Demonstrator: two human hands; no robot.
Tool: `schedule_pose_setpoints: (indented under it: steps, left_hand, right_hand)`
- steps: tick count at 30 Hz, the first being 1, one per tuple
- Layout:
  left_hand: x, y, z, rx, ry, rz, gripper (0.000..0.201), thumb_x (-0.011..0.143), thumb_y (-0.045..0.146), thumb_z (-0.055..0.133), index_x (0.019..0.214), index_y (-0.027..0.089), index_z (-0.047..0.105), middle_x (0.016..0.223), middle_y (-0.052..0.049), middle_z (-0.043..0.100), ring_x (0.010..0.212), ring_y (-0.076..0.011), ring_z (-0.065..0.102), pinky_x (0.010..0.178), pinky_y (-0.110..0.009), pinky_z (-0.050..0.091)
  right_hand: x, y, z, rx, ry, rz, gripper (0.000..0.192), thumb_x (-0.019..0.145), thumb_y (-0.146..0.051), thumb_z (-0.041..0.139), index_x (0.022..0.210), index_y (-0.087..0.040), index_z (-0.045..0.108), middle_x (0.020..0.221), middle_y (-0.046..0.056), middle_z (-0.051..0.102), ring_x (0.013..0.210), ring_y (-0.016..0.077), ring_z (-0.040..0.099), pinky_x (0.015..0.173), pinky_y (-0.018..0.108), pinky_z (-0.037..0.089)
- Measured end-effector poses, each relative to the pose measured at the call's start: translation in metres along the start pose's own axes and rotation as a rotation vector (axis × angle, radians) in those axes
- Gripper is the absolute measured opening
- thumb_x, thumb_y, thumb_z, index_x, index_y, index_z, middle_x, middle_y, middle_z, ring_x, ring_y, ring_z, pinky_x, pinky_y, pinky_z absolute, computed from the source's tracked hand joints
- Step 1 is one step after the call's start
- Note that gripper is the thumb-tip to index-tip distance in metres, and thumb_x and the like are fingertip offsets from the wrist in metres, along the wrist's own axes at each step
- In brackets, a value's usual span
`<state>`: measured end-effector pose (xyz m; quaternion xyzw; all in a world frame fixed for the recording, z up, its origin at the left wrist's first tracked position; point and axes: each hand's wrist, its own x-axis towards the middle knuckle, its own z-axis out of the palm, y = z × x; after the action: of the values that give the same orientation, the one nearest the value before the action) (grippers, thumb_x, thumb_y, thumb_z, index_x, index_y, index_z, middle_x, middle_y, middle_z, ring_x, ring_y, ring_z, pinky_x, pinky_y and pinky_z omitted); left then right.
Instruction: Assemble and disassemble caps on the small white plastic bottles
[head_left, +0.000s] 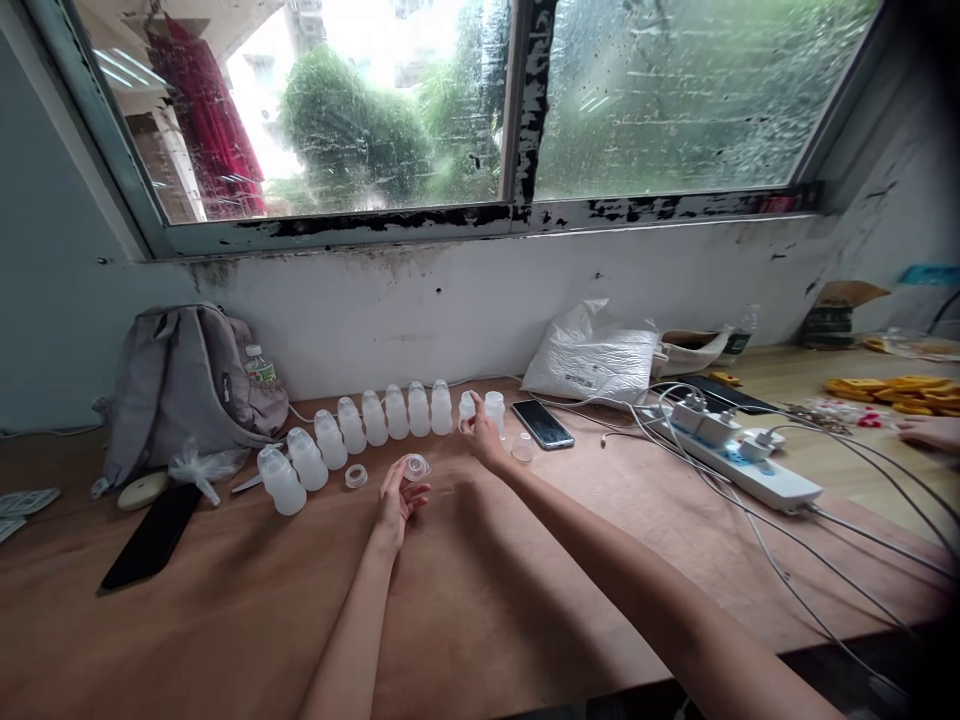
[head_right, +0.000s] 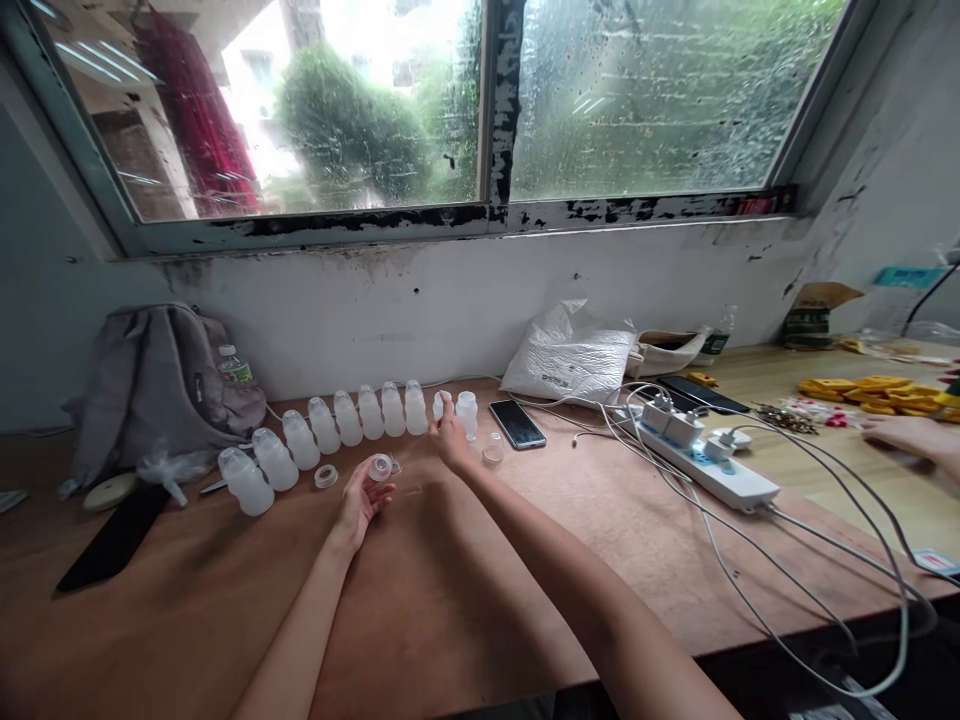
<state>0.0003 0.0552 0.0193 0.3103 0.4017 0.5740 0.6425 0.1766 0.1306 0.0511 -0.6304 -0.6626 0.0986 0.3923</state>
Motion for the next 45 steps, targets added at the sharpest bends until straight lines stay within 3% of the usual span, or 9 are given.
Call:
schedule_pose_setpoints:
  steps: [3,6,11,15,20,27,31,36,45]
  left_hand:
    - [0.001,0.002,-0.001,-0.061,0.021,-0.038,0.041,0.076,0.046,0.049,0.109,0.021,0.051,0.087,-0.006,0.064,0.061,-0.0142,0.063,0.047,-0.021,0.048]
    - [0.001,0.002,-0.002,-0.087,0.034,-0.035,0.041,0.078,0.047,0.046,0.108,0.021,0.051,0.084,-0.006,0.065,0.059,-0.0141,0.063,0.047,-0.021,0.047]
    - [0.001,-0.001,-0.004,-0.073,0.079,0.057,0.03,0.077,0.041,0.05,0.1,0.023,0.05,0.077,-0.001,0.063,0.055,-0.0124,0.062,0.046,-0.02,0.046]
    - [0.0,-0.001,-0.004,-0.083,0.107,0.059,0.032,0.073,0.037,0.056,0.101,0.025,0.046,0.08,0.001,0.062,0.057,-0.0116,0.062,0.046,-0.02,0.045]
    - [0.001,-0.002,-0.004,-0.119,0.111,0.026,0.031,0.071,0.034,0.059,0.097,0.019,0.052,0.083,-0.004,0.062,0.062,-0.0126,0.061,0.05,-0.022,0.046]
    - [0.002,-0.005,-0.006,-0.162,0.069,0.042,0.022,0.069,0.031,0.062,0.086,0.016,0.057,0.085,-0.005,0.063,0.068,-0.0123,0.06,0.055,-0.022,0.046]
    - [0.0,-0.003,-0.007,-0.187,0.036,0.058,0.023,0.067,0.027,0.064,0.087,0.018,0.056,0.082,-0.003,0.063,0.074,-0.0135,0.061,0.061,-0.023,0.047]
    - [0.001,-0.002,-0.007,-0.228,0.035,0.074,0.021,0.068,0.03,0.063,0.084,0.019,0.056,0.087,-0.004,0.064,0.08,-0.0138,0.061,0.069,-0.024,0.047]
    - [-0.003,-0.001,-0.002,-0.127,0.052,0.131,0.031,0.059,0.033,0.07,0.083,0.018,0.056,0.081,0.0,0.061,0.065,-0.0096,0.057,0.061,-0.02,0.042]
  right_hand:
    - [0.021,0.0,-0.009,-0.159,-0.044,0.025,0.044,0.076,-0.011,0.039,0.12,-0.014,0.04,0.07,0.007,0.059,0.06,0.0187,0.054,0.056,0.027,0.039]
    - [0.02,-0.002,-0.016,-0.199,-0.037,-0.032,0.028,0.079,-0.014,0.04,0.104,-0.015,0.051,0.08,0.01,0.058,0.066,0.0197,0.054,0.057,0.028,0.037]
    - [-0.009,-0.008,-0.028,-0.23,0.012,-0.181,0.017,0.082,-0.024,0.041,0.09,-0.018,0.055,0.102,0.011,0.05,0.079,0.0193,0.052,0.063,0.027,0.038]
    - [-0.041,-0.014,-0.038,-0.125,0.002,-0.384,0.012,0.08,-0.022,0.043,0.085,-0.018,0.054,0.094,0.007,0.052,0.078,0.0169,0.052,0.068,0.026,0.04]
    - [-0.075,-0.019,-0.04,0.014,-0.046,-0.489,0.017,0.077,-0.019,0.046,0.093,-0.019,0.052,0.093,0.007,0.055,0.085,0.0204,0.052,0.077,0.032,0.04]
    - [-0.089,-0.013,-0.005,0.311,-0.092,-0.368,0.06,0.07,-0.022,0.056,0.122,-0.018,0.026,0.111,0.011,0.048,0.097,0.0215,0.051,0.082,0.036,0.042]
    - [-0.097,-0.011,0.011,0.414,-0.17,-0.263,0.053,0.07,-0.025,0.058,0.115,-0.017,0.032,0.097,0.007,0.055,0.084,0.0187,0.055,0.074,0.032,0.045]
    - [-0.1,-0.013,0.009,0.25,-0.127,-0.301,0.037,0.07,-0.039,0.061,0.1,-0.02,0.052,0.088,0.005,0.057,0.083,0.021,0.052,0.075,0.034,0.043]
    - [-0.1,-0.011,0.011,0.057,-0.071,-0.352,0.044,0.07,-0.035,0.062,0.112,-0.026,0.054,0.091,0.007,0.054,0.085,0.0232,0.046,0.078,0.037,0.042]
